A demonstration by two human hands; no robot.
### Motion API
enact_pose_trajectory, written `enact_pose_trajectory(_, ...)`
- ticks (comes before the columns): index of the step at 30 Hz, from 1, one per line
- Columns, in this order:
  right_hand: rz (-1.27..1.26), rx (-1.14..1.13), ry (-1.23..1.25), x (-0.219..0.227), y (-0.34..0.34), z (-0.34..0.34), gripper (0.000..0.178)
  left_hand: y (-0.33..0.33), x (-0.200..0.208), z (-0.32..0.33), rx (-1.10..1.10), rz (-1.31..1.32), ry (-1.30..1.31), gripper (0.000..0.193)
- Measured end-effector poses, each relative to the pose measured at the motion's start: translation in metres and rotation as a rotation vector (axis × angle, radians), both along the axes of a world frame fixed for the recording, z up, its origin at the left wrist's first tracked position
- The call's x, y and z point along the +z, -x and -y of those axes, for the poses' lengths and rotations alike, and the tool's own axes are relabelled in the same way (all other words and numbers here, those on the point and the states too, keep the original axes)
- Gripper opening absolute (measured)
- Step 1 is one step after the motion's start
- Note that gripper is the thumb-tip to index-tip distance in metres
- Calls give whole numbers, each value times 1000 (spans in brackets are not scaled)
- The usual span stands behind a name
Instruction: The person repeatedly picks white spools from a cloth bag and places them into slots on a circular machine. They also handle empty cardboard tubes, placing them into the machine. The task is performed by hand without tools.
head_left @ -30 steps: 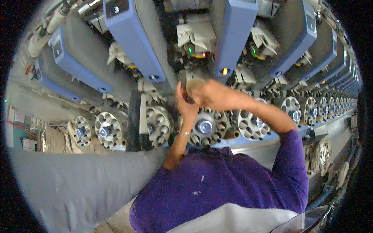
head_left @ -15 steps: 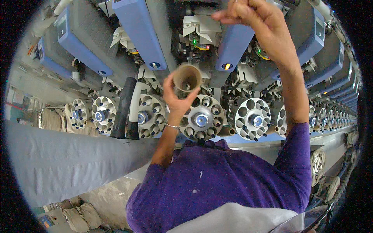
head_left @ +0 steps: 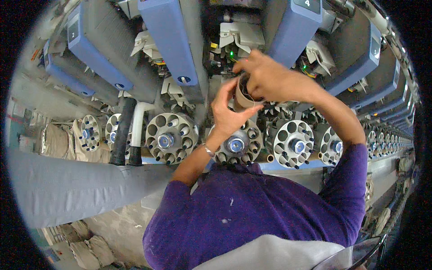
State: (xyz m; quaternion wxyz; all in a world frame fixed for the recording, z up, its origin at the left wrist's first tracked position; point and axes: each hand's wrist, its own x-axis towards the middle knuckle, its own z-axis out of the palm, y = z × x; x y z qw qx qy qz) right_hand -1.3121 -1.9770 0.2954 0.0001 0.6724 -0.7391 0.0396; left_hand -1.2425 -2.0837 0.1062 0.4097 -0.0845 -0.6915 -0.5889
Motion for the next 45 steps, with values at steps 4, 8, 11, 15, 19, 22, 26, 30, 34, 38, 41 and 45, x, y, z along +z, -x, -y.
enact_pose_trajectory(4, -55, 4, 222, -5, 32, -7, 13, 5, 7, 15, 38, -18, 26, 71)
enact_pose_trajectory(8, -102, -556, 630, 94, 91, -64, 21, -1, 21, 30, 12, 22, 164, 74)
enact_pose_trajectory(11, -102, -814, 906, 138, 109, -77, 28, 2, 58, 49, 46, -111, 312, 75)
enact_pose_trajectory(15, -165, -928, 1086, 170, 124, -77, 30, 40, 163, 86, 270, -411, 555, 64)
enact_pose_trajectory(19, -240, -1002, 1170, 194, 164, -73, 33, 97, 287, 94, 643, -404, 905, 49)
enact_pose_trajectory(22, -314, -1047, 1212, 214, 197, -68, 36, 133, 342, 79, 692, -331, 1110, 22)
enact_pose_trajectory(26, -417, -1118, 1240, 240, 219, -52, 41, 185, 344, 82, 611, -101, 1366, 18)
enact_pose_trajectory(30, -693, -1235, 1175, 254, 246, -37, 46, 250, 336, 93, 594, -594, 1275, 13)
enact_pose_trajectory(34, -632, -975, 1315, 249, 290, -43, 43, 289, 354, 84, 745, -336, 1359, 17)
enact_pose_trajectory(38, -1005, -973, 1156, 238, 303, -57, 39, 314, 370, 61, 648, 84, 1394, 28)
enact_pose_trajectory(41, -1135, -964, 1241, 228, 291, -54, 38, 319, 367, 58, 660, -134, 1427, 37)
enact_pose_trajectory(45, -994, -1069, 1152, 214, 271, -37, 32, 297, 365, 71, 614, -298, 1560, 37)
